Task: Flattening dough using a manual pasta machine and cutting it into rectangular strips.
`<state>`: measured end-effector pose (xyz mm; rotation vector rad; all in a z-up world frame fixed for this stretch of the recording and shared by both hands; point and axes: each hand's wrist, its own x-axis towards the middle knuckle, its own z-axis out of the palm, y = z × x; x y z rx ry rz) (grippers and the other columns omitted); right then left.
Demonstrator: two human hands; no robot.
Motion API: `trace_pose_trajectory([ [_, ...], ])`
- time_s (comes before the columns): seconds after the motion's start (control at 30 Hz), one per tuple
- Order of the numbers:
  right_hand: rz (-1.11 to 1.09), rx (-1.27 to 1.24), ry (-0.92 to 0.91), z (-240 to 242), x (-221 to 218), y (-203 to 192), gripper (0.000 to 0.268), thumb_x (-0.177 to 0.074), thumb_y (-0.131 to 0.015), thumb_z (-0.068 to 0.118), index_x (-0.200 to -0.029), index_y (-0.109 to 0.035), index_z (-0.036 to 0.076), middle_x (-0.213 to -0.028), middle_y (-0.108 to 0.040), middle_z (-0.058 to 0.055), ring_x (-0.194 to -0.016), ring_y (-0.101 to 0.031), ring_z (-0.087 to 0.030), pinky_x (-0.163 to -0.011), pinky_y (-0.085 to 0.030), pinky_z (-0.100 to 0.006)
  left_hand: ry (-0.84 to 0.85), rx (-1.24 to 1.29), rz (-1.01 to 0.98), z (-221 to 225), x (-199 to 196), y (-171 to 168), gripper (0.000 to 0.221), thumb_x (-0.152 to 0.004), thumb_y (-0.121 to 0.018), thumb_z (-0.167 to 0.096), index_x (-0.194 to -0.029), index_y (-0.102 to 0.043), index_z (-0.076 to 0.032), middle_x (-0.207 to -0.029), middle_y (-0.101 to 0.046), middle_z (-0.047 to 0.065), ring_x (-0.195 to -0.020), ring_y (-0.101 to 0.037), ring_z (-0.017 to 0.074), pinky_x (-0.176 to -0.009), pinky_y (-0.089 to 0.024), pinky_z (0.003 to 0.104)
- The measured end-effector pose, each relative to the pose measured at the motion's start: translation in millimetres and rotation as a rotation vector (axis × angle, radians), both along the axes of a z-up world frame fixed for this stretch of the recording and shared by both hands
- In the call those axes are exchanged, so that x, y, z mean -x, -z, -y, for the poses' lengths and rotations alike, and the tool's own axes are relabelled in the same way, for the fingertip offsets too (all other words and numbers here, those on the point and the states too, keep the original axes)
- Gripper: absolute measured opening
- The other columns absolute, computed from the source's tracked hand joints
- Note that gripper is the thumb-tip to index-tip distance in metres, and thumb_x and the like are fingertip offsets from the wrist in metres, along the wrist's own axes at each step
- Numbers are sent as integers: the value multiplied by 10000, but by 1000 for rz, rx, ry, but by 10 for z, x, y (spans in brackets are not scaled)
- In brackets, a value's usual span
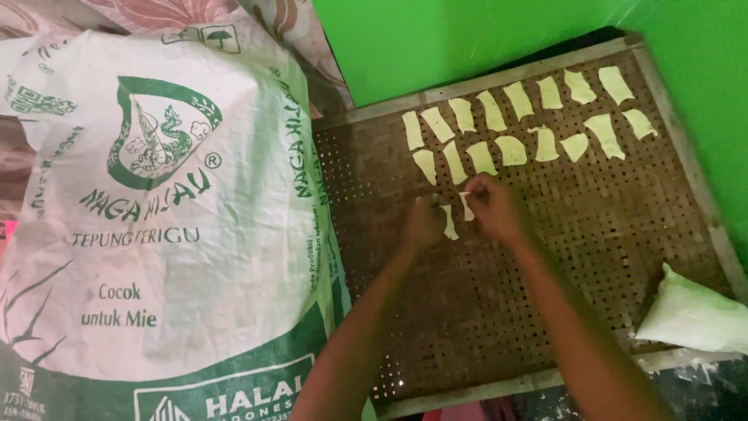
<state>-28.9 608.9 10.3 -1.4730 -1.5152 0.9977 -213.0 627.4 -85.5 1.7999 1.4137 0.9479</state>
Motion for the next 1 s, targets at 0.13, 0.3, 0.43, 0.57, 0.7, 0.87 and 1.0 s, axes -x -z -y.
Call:
trace_pose_trajectory([
  [0.13, 64, 24, 30, -31, 107, -261, 127, -932, -704, 118, -1035, -658, 59, -847, -687, -40, -756, -667, -154, -704, -538, -338, -31, 217, -246, 124, -51, -701, 239, -889, -641, -189, -1087, -671, -59, -973, -679, 254, -905, -659, 456, -754, -522, 562],
  [0.3, 145, 79, 84, -71, 69, 109, 107, -949, -697, 108, -1032, -651, 60, -799, -664, -90, -697, -647, -205, -677, -527, -359, -21, 375, -364, 128, -80, -1028, 255, -950, -597, -193, -1152, -665, -53, -991, -694, 263, -927, -679, 447, -788, -552, 547],
  [0.43, 145, 24, 109, -99, 42, 78, 135, -933, -697, 99, -1049, -641, 56, -827, -674, -82, -721, -656, -196, -676, -528, -355, -85, -17, -176, 150, -27, -995, 290, -870, -595, -82, -1134, -702, -30, -1160, -679, 254, -996, -674, 436, -835, -567, 510],
  [0.57, 88, 50, 129, -76, 28, 43, 197, -917, -708, 100, -1096, -636, 60, -846, -688, -87, -741, -668, -197, -688, -536, -359, -79, 13, -318, 180, 30, -1156, 293, -891, -641, -120, -1161, -698, -23, -1174, -658, 251, -1046, -641, 452, -879, -531, 537],
  [0.7, 73, 33, 191, -37, 55, -36, 241, -897, -668, 75, -1138, -656, 75, -861, -698, -88, -757, -686, -194, -713, -551, -354, -99, 116, -319, 171, 18, -1349, 387, -910, -629, -215, -1223, -652, 12, -1228, -622, 259, -1040, -614, 465, -861, -515, 540],
  [0.87, 270, -123, 142, 35, 103, -255, 199, -901, -685, 107, -1098, -715, 106, -902, -689, -110, -776, -676, -227, -711, -542, -363, -98, 501, -592, 172, -3, -1021, 383, -1088, -435, -294, -1235, -679, -37, -1324, -622, 233, -1223, -595, 415, -1036, -486, 522],
  [1.0, 301, -207, 258, 348, 159, -567, 230, -949, -654, 142, -1157, -748, 167, -875, -685, -111, -746, -648, -235, -687, -524, -362, -87, 180, -580, 375, 55, -1065, 403, -983, -505, -231, -1321, -638, -58, -1435, -526, 236, -1290, -498, 449, -1075, -420, 540],
])
